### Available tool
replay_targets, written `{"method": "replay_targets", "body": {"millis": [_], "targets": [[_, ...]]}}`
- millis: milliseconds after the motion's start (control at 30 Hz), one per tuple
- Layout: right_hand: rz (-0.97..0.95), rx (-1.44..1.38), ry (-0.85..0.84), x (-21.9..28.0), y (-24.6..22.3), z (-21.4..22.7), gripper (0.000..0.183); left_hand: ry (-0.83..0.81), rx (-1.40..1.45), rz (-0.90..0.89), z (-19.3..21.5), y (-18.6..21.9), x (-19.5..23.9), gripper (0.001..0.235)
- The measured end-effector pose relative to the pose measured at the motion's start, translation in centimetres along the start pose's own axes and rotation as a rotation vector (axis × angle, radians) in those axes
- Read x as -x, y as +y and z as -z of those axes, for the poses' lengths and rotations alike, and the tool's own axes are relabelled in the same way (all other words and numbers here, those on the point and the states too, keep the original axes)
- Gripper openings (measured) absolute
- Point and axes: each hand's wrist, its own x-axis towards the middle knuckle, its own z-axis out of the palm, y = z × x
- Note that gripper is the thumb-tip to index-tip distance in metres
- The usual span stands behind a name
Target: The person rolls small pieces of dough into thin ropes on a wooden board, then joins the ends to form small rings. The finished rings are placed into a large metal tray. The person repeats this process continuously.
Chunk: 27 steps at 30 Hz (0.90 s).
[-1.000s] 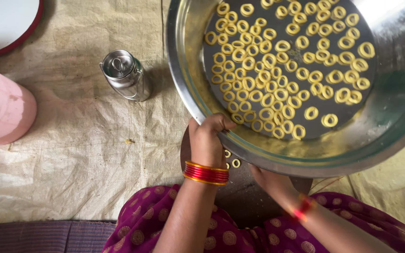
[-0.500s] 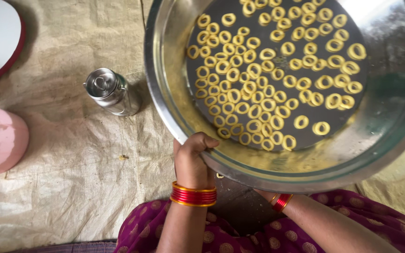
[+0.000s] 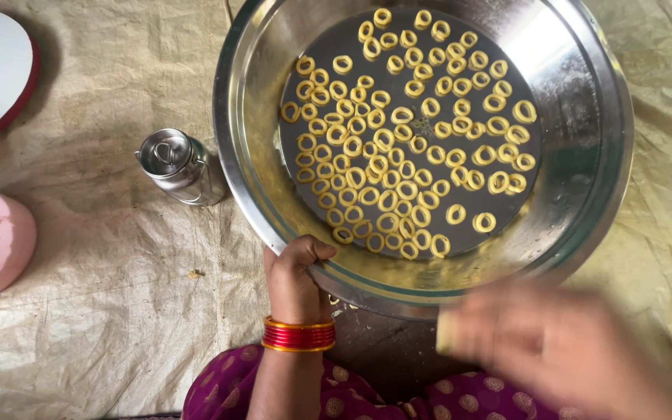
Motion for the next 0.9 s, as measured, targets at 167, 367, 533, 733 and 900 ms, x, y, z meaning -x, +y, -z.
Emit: {"method": "replay_targets", "body": {"millis": [167,367,533,733,900], "targets": [[-0.057,0.596,0.199,-14.4,6.4,6.2,0.02,0.042,-0.02,0.042,0.2,-0.4,-0.4,0.032],[-0.166,0.595,0.168,-21.6,9.8,6.4,0.015,0.053,-0.083,0.076,0.3,-0.5,-0.8,0.03],[-0.046,0.584,0.164,-22.2,11.5,6.8,0.012,-0.004,-0.043,0.092,0.2,-0.4,-0.6,0.019],[0.067,0.607,0.147,-23.3,13.4,6.5,0.013,-0.016,-0.039,0.083,-0.2,0.0,-0.5,0.015],[0.117,0.629,0.22,-23.4,10.8,6.2,0.018,0.018,-0.017,0.11,-0.6,0.4,-0.3,0.018]]}}
